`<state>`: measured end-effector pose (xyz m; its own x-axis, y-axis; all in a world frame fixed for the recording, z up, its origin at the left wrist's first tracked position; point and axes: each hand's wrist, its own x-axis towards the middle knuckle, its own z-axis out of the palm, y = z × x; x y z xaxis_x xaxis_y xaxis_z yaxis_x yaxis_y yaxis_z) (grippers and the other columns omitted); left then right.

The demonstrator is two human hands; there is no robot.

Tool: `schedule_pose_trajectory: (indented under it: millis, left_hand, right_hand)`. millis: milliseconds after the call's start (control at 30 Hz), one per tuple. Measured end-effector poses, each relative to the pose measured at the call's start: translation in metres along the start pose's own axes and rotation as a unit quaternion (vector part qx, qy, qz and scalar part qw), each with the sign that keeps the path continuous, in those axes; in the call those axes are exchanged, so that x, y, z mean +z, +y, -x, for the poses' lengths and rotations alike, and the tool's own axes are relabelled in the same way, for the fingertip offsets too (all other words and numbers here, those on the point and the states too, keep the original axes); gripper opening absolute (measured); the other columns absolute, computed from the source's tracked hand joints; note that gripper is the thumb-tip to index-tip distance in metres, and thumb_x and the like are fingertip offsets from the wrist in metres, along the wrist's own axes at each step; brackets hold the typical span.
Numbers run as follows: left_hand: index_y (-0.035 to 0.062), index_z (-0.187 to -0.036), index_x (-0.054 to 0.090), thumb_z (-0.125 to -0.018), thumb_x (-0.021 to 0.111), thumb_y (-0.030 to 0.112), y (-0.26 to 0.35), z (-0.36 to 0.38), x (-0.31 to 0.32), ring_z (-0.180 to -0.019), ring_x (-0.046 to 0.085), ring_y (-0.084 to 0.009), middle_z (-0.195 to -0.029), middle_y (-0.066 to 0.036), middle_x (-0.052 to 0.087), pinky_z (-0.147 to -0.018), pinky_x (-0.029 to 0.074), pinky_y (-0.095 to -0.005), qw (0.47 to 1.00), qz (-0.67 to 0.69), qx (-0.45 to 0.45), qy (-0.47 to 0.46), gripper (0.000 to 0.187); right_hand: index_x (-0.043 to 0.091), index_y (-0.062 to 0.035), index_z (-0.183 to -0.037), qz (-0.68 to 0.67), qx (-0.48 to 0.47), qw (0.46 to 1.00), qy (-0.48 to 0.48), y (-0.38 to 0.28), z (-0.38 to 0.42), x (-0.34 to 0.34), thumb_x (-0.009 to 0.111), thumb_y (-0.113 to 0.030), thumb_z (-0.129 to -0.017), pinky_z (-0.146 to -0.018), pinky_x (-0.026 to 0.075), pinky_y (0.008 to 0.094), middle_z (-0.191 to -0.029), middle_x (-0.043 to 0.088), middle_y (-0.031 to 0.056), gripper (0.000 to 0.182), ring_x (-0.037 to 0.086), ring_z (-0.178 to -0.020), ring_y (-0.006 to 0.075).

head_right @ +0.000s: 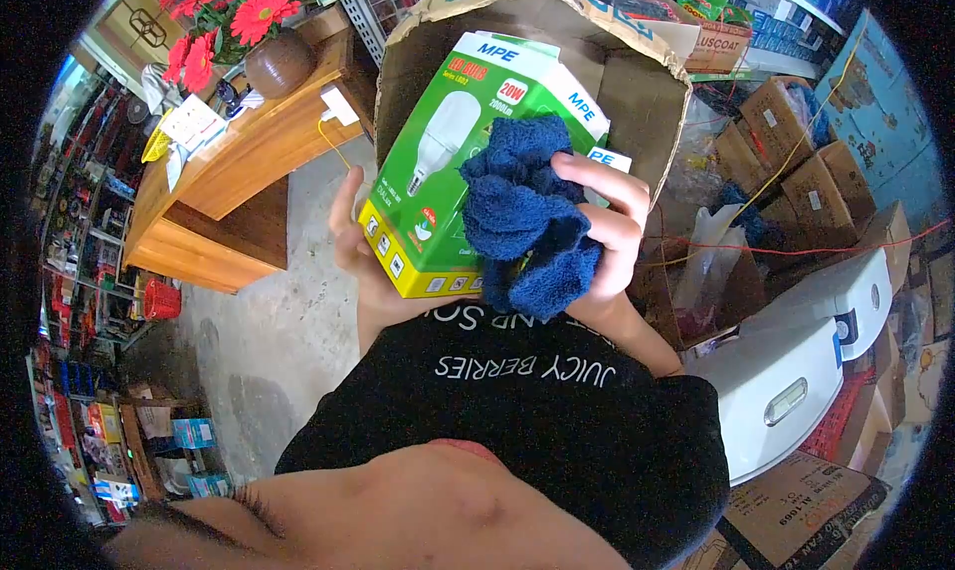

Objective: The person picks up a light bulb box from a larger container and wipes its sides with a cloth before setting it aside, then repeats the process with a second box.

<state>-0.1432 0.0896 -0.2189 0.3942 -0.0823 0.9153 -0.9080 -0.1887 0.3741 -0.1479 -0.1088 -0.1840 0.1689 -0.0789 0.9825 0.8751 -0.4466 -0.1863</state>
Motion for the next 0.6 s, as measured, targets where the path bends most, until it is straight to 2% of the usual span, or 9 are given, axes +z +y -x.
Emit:
schedule_pose_trajectory:
  millis: [100, 133, 267, 300, 333, 400, 433, 533, 600]
  left_hand:
    - [0.0234, -0.13, 0.024, -0.049, 0.092, 0.021, -0.004, 0.007, 0.007, -0.126, 0.034, -0.0407, -0.139, -0.026, 0.018, -0.1, 0.036, -0.0462, 0.998, 0.021, -0.018, 0.049, 0.106]
    - [0.0257, -0.131, 0.021, -0.051, 0.09, 0.02, -0.005, 0.008, 0.006, -0.125, 0.036, -0.0394, -0.139, -0.025, 0.018, -0.098, 0.038, -0.0458, 0.999, 0.0, -0.021, 0.045, 0.106]
    - [0.0336, -0.134, 0.011, -0.059, 0.085, 0.016, -0.005, 0.007, 0.0, -0.121, 0.043, -0.0352, -0.142, -0.022, 0.016, -0.094, 0.045, -0.0444, 0.997, -0.071, -0.032, 0.029, 0.107]
    - [0.0347, -0.134, 0.01, -0.061, 0.085, 0.015, -0.002, 0.003, 0.0, -0.12, 0.043, -0.0345, -0.142, -0.022, 0.015, -0.093, 0.046, -0.0442, 0.996, -0.081, -0.034, 0.027, 0.107]
    - [0.0342, -0.135, 0.011, -0.062, 0.084, 0.019, 0.001, -0.001, -0.002, -0.121, 0.041, -0.0356, -0.142, -0.023, 0.016, -0.094, 0.045, -0.0454, 0.995, -0.092, -0.016, 0.044, 0.105]
    - [0.0338, -0.135, 0.012, -0.063, 0.084, 0.023, 0.003, -0.006, -0.006, -0.122, 0.039, -0.0367, -0.141, -0.024, 0.016, -0.095, 0.043, -0.0466, 0.993, -0.102, 0.002, 0.061, 0.102]
    - [0.0334, -0.134, 0.014, -0.061, 0.084, 0.027, 0.001, -0.006, -0.009, -0.123, 0.037, -0.038, -0.141, -0.025, 0.016, -0.097, 0.041, -0.0475, 0.996, -0.07, 0.024, 0.052, 0.102]
    - [0.0318, -0.135, 0.016, -0.055, 0.086, 0.036, -0.002, -0.006, -0.013, -0.125, 0.033, -0.0403, -0.142, -0.027, 0.014, -0.1, 0.036, -0.0481, 0.996, -0.053, 0.062, 0.036, 0.107]
    - [0.0287, -0.127, 0.033, -0.052, 0.089, 0.024, 0.008, -0.008, -0.016, -0.124, 0.035, -0.0453, -0.139, -0.026, 0.017, -0.097, 0.037, -0.0503, 0.996, -0.085, 0.013, -0.02, 0.094]
  right_hand:
    - [0.043, -0.0077, -0.097, -0.023, -0.007, 1.0, 0.01, 0.004, 0.003, 0.002, 0.07, -0.013, -0.077, -0.085, 0.047, 0.0366, -0.112, 0.054, 0.0205, 0.034, 0.056, -0.098, 0.0285]
    - [0.042, -0.01, -0.093, -0.036, -0.019, 0.999, 0.017, 0.005, 0.003, 0.003, 0.073, -0.015, -0.074, -0.084, 0.046, 0.0354, -0.111, 0.057, 0.0179, 0.036, 0.057, -0.096, 0.028]
    - [0.042, -0.0119, -0.094, -0.005, -0.054, 0.998, -0.022, -0.001, -0.006, 0.002, 0.073, -0.015, -0.074, -0.085, 0.045, 0.0378, -0.113, 0.057, 0.0168, 0.037, 0.056, -0.098, 0.0304]
    - [0.043, -0.0125, -0.094, -0.002, -0.053, 0.999, -0.005, -0.002, -0.005, 0.005, 0.073, -0.018, -0.073, -0.086, 0.044, 0.0388, -0.112, 0.059, 0.0156, 0.036, 0.056, -0.099, 0.0313]
    - [0.043, -0.0125, -0.094, -0.002, -0.053, 0.999, -0.005, -0.002, -0.007, 0.002, 0.073, -0.018, -0.073, -0.086, 0.044, 0.0388, -0.112, 0.059, 0.0156, 0.036, 0.056, -0.099, 0.0313]
    - [0.046, -0.0134, -0.093, -0.061, -0.086, 0.988, -0.112, -0.001, -0.013, -0.008, 0.073, -0.02, -0.073, -0.087, 0.043, 0.0389, -0.111, 0.061, 0.013, 0.034, 0.056, -0.1, 0.0318]
    - [0.048, -0.0142, -0.092, -0.062, -0.074, 0.993, -0.074, -0.005, -0.007, 0.001, 0.071, -0.021, -0.074, -0.086, 0.043, 0.0393, -0.11, 0.062, 0.011, 0.031, 0.057, -0.1, 0.0322]
    - [0.048, -0.0146, -0.092, -0.049, -0.065, 0.993, -0.084, -0.007, -0.01, -0.002, 0.071, -0.021, -0.073, -0.085, 0.044, 0.0387, -0.111, 0.062, 0.0105, 0.031, 0.056, -0.099, 0.032]
    - [0.049, -0.0146, -0.092, -0.045, -0.065, 0.993, -0.09, -0.007, -0.01, -0.004, 0.072, -0.021, -0.073, -0.085, 0.044, 0.0386, -0.111, 0.062, 0.0104, 0.031, 0.056, -0.098, 0.0319]
